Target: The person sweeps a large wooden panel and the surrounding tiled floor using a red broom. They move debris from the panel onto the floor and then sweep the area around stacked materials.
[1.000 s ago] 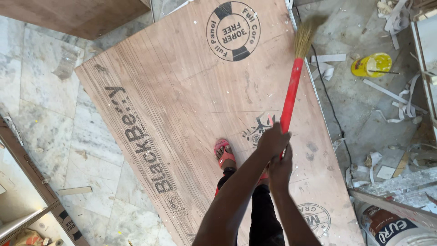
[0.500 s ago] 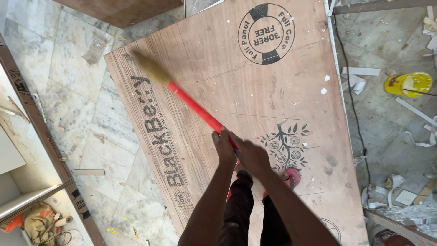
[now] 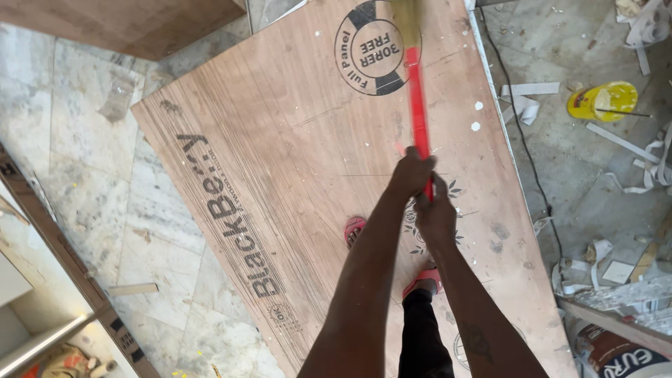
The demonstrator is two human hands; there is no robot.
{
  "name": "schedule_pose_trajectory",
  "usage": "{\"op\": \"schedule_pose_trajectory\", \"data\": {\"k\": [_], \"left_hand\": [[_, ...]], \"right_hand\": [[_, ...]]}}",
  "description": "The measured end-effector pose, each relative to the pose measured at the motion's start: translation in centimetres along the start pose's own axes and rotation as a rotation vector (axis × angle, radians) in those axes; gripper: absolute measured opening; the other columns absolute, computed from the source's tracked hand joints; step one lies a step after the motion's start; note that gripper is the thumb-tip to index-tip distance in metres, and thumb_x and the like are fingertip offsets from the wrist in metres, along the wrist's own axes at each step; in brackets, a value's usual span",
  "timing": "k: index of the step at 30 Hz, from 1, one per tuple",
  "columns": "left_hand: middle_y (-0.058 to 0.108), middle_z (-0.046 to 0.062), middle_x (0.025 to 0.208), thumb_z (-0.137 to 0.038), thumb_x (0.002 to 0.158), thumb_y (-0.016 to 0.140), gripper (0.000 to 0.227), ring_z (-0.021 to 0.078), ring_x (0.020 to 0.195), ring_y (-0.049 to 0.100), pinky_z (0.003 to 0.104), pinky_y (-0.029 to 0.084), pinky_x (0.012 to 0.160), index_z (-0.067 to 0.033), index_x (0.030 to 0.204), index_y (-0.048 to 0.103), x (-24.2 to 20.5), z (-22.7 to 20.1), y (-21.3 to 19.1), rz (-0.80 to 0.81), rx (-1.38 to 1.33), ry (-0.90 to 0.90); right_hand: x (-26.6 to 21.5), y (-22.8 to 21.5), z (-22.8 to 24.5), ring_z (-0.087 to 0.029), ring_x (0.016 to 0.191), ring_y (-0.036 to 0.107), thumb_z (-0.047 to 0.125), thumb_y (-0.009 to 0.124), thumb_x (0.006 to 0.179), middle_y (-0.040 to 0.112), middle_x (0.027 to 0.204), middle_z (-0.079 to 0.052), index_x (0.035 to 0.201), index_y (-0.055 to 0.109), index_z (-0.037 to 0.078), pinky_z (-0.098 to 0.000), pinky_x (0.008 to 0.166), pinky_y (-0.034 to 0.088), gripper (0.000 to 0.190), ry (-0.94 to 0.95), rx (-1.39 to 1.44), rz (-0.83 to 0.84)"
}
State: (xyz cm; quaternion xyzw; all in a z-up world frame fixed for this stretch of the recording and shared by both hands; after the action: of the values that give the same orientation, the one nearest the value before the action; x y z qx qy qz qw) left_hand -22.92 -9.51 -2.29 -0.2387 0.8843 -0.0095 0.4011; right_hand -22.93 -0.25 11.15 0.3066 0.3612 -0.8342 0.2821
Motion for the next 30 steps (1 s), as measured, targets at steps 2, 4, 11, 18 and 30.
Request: {"op": "schedule_pose_trajectory", "data": {"k": [2,4,11,18,30], "left_hand": [[0.072,0.031,0.094,-0.043,0.092,0.063,0.055,0.0417,0.090,0.074,0.048,0.057,0.081,0.0053,0.116,0.051,-1.3,-3.4,0.7,0.022,0.070,0.029],[0.073,0.030,0.092,-0.044,0.093,0.062,0.054,0.0415,0.088,0.074,0.048,0.056,0.081,0.0042,0.115,0.053,-2.6,-6.2,0.3,0.019,0.092,0.082],[0.071,0.029,0.094,-0.045,0.091,0.061,0.057,0.0436,0.089,0.073,0.050,0.058,0.078,-0.0004,0.125,0.051,-1.1,-4.9,-3.9,-0.106,0.078,0.072],[0.068,0.036,0.103,-0.045,0.095,0.061,0.057,0.0527,0.100,0.067,0.057,0.053,0.087,0.0020,0.125,0.046,-5.0,5.8,2.1,0.080,0.374,0.008],[0.070,0.033,0.099,-0.042,0.092,0.064,0.052,0.0503,0.098,0.067,0.055,0.053,0.085,-0.0022,0.123,0.051,-21.3,4.2,8.3,0.400,0.373,0.096]], "right_hand": [[-0.4,-0.9,0.2,-0.040,0.082,0.067,0.025,0.056,0.104,0.071,0.100,-0.025,0.155,0.041,0.017,-0.0455,0.065,0.051,0.054,0.003,0.177,-0.078],[-0.8,-1.6,0.5,-0.029,0.078,0.074,0.024,0.055,0.104,0.074,0.097,-0.019,0.154,0.038,0.014,-0.0385,0.066,0.056,0.054,-0.087,0.107,-0.158],[1.1,1.2,0.8,-0.015,0.067,0.064,0.018,0.056,0.100,0.069,0.091,-0.012,0.156,0.039,0.012,-0.0354,0.056,0.052,0.058,-0.281,0.070,-0.120],[-5.2,3.3,-5.9,-0.006,0.052,0.045,0.021,0.058,0.100,0.059,0.077,0.001,0.146,0.047,0.019,-0.0259,0.041,0.032,0.047,0.253,0.647,-0.046],[-19.4,0.2,-14.2,-0.037,0.077,0.066,0.017,0.066,0.097,0.071,0.094,-0.019,0.154,0.040,0.013,-0.0466,0.063,0.049,0.063,-0.100,0.164,-0.603]]}}
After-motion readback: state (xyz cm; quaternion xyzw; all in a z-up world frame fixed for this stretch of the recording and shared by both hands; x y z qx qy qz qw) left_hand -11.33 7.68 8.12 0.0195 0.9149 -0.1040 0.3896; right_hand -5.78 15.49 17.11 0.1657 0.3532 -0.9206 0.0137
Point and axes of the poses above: each hand's wrist, its own x-axis towards the middle knuckle, its own y-axis out of the palm, z = x × y, the point moved 2 cm from there along x, towards the middle knuckle
